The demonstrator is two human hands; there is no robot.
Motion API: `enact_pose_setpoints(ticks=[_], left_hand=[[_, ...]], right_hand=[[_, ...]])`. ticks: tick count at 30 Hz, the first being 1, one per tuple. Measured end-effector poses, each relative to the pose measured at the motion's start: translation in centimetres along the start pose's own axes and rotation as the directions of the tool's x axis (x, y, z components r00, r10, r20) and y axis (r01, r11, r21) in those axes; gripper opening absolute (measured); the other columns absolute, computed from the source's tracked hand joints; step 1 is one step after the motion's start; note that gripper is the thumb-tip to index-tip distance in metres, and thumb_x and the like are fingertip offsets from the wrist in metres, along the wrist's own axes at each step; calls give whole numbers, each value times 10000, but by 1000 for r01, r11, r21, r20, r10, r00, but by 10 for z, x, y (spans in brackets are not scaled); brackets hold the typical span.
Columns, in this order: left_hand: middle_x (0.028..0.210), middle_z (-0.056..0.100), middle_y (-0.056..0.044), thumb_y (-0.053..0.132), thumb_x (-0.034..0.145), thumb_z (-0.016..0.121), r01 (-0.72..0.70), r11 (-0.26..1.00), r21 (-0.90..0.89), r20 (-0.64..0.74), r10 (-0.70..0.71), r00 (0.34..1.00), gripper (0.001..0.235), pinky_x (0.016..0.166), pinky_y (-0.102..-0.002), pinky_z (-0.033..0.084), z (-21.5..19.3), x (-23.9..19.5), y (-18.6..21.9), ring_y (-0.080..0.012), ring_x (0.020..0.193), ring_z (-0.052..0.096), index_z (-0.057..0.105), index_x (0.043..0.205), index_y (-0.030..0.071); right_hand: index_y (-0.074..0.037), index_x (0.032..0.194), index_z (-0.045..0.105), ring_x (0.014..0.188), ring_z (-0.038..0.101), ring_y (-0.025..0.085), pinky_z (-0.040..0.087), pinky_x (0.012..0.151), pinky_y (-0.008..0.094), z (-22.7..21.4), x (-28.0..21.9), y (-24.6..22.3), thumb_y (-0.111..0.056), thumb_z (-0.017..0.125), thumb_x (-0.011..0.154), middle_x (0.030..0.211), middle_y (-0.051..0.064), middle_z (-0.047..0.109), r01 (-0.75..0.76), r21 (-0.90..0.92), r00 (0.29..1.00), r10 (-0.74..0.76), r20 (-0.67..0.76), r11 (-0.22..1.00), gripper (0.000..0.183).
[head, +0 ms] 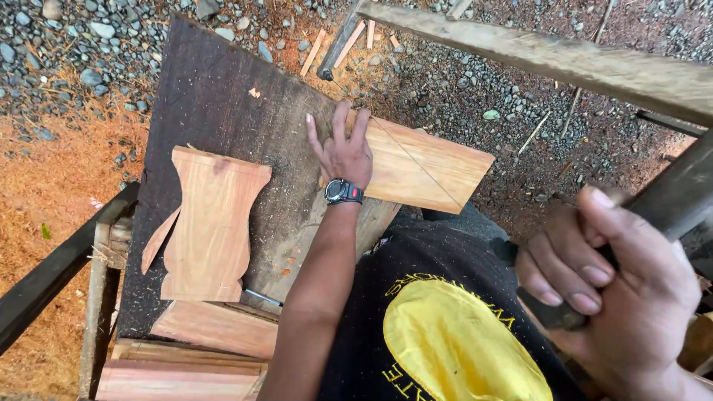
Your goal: The person marks a piece of wood with a pen, then uses a hand saw to cut along the marked line. The person holds the wood steady with one hand while sawing with the other, creating wood shavings.
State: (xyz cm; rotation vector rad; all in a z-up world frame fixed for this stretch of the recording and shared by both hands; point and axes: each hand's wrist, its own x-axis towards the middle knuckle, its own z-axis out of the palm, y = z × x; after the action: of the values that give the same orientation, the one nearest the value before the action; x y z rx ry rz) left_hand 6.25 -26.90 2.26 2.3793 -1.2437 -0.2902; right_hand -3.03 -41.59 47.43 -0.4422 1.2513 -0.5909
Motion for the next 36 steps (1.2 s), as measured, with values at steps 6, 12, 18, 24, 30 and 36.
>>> enact_pose_setpoints(ticks=[6,12,18,24,30,36], left_hand=[[1781,655,-4,206,1160,812,-1,1000,3,-7,1,1000,391,1518,-724,252,7,-2,-2,-267,720,782,849,1506,386],[1783,650,-6,170,1142,818,-2,1000,-15,10,2,1000,428,1532,-723,212,5,-2,-2,-273,705,770,846,1506,394],[1790,646,-21,138,1137,806,-18,1000,-14,-9,18,1000,443,1520,-723,238,6,-3,-3,-276,725,795,856,1505,380],[1788,643,-11,86,1061,841,1,999,-36,-16,-1,1000,532,1527,-733,223,10,-4,-4,-265,716,765,861,1504,379],[1728,637,32,172,1242,632,36,999,-35,-26,-37,999,321,1496,-802,269,12,-2,1,-360,719,880,789,1450,360],[1688,677,37,175,1246,630,0,1000,24,-113,3,994,349,1485,-787,292,23,-4,-1,-351,640,837,801,1441,409]], right_hand=[[-176,813,478,412,256,66,212,414,310,-5,59,40,-198,645,1176,592,-79,299,0,-30,1000,0,-14,1000,401],[-167,786,452,405,263,111,239,417,335,-15,106,79,-151,698,1156,579,-29,304,21,-52,999,-22,-24,998,444],[-200,740,410,410,195,89,155,405,350,-16,16,17,-225,576,1207,552,-65,263,-61,-149,998,56,-37,987,496],[-228,657,366,387,175,105,152,405,359,-24,27,20,-278,548,1210,496,-60,235,-67,-239,997,55,-55,969,584],[-196,836,517,369,351,82,394,423,315,-54,156,125,-124,687,1199,554,-75,314,46,-7,997,-45,69,999,408],[-264,673,346,355,278,21,267,438,220,-65,48,53,-326,562,1235,512,-118,258,-44,-214,996,60,69,976,606]])
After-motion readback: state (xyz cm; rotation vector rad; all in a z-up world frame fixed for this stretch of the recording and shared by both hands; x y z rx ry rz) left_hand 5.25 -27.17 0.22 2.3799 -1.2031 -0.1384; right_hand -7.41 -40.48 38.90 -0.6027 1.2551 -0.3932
